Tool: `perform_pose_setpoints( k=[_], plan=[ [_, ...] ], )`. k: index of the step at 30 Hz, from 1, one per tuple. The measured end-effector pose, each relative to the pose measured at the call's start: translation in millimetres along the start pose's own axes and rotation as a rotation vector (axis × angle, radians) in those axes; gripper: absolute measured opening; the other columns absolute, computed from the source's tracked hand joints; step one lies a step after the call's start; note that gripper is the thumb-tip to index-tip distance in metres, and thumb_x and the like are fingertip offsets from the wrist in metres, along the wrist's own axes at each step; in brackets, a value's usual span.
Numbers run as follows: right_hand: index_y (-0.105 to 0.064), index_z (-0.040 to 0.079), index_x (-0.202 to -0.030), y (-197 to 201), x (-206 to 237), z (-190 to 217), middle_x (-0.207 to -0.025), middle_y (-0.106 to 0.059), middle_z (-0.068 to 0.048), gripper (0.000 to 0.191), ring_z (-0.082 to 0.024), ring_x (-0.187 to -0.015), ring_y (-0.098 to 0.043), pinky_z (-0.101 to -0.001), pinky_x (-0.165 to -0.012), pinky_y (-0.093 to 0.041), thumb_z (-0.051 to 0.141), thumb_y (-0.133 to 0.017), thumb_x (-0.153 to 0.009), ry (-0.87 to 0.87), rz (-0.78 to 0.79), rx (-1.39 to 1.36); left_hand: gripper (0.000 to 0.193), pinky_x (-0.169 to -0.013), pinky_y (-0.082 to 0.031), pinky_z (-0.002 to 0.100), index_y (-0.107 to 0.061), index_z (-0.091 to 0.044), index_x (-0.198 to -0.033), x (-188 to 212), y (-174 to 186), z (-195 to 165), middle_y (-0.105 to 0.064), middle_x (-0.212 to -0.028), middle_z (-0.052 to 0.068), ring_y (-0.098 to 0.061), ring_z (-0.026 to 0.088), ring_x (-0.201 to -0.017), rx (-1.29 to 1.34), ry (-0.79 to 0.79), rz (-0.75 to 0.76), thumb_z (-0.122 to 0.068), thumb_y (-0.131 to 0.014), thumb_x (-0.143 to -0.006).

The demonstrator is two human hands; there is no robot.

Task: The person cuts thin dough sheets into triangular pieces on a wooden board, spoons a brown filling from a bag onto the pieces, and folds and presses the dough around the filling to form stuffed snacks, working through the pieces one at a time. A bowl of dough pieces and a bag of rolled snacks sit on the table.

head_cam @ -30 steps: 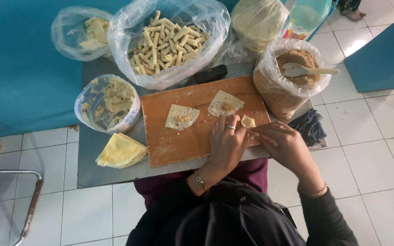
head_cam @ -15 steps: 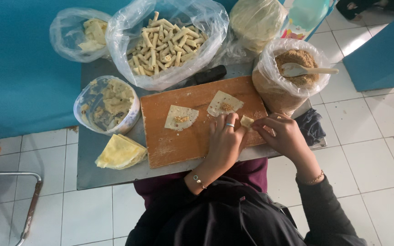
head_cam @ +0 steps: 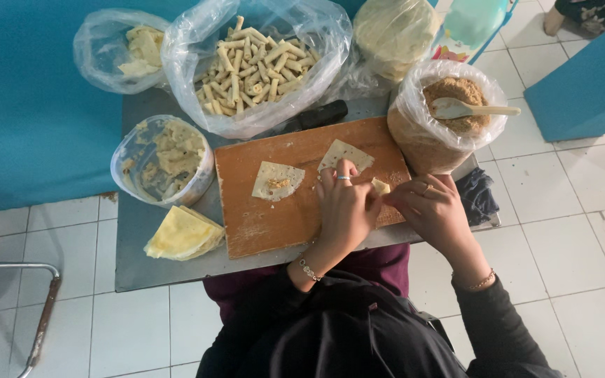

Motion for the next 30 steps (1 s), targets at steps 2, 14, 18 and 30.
perform_pose_setpoints(
  k=[2, 14, 18, 30],
  plan=[
    [-0.08, 0.018, -0.093, -3, 1, -1, -0.098, -0.073, 0.005, 0.019, -0.018, -0.099, -0.066, -0.0384, -0.094, -0.049, 0.01, -0.078, -0.075, 0.023, 0.012, 0.009, 0.015, -0.089, -0.035, 0.05, -0.074, -0.008, -0.089, 4, 1, -3, -0.048, -0.119, 0.013, -0.047, 0.035, -0.114, -0.012, -0.057, -0.023, -0.019, -0.079, -0.08],
    [-0.081, 0.017, -0.102, 4, 2, 6, -0.101, -0.073, 0.001, 0.025, -0.023, -0.098, -0.062, -0.039, -0.09, -0.051, 0.015, -0.082, -0.077, 0.025, -0.036, 0.018, 0.018, -0.095, -0.033, 0.052, -0.076, -0.01, -0.1, 13, -14, -10, -0.046, -0.132, 0.009, -0.045, 0.032, -0.119, -0.077, -0.155, 0.016, -0.024, -0.074, -0.088],
    [-0.078, 0.012, -0.104, 1, -2, 7, -0.102, -0.074, -0.001, 0.024, -0.023, -0.099, -0.064, -0.0375, -0.09, -0.052, 0.015, -0.082, -0.08, 0.004, 0.008, -0.041, 0.02, -0.094, -0.032, 0.053, -0.076, -0.011, -0.095, 9, -25, 2, -0.046, -0.129, 0.01, -0.043, 0.032, -0.119, -0.028, -0.074, 0.135, -0.028, -0.076, -0.086],
    [-0.076, 0.009, -0.102, -12, 0, -3, -0.103, -0.071, -0.003, 0.022, -0.026, -0.104, -0.062, -0.04, -0.094, -0.051, 0.008, -0.079, -0.08, -0.007, 0.008, -0.013, 0.008, -0.095, -0.033, 0.053, -0.072, -0.009, -0.088, 23, -21, -14, -0.047, -0.145, 0.011, -0.048, 0.031, -0.121, -0.268, -0.235, 0.044, -0.007, -0.07, -0.081]
  ],
)
Point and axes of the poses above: each hand's wrist, its own x-axis away from the middle knuckle, its own y-axis out of the back of the hand, z = x × y, the point moved 10 cm from there along -x, towards the middle knuckle
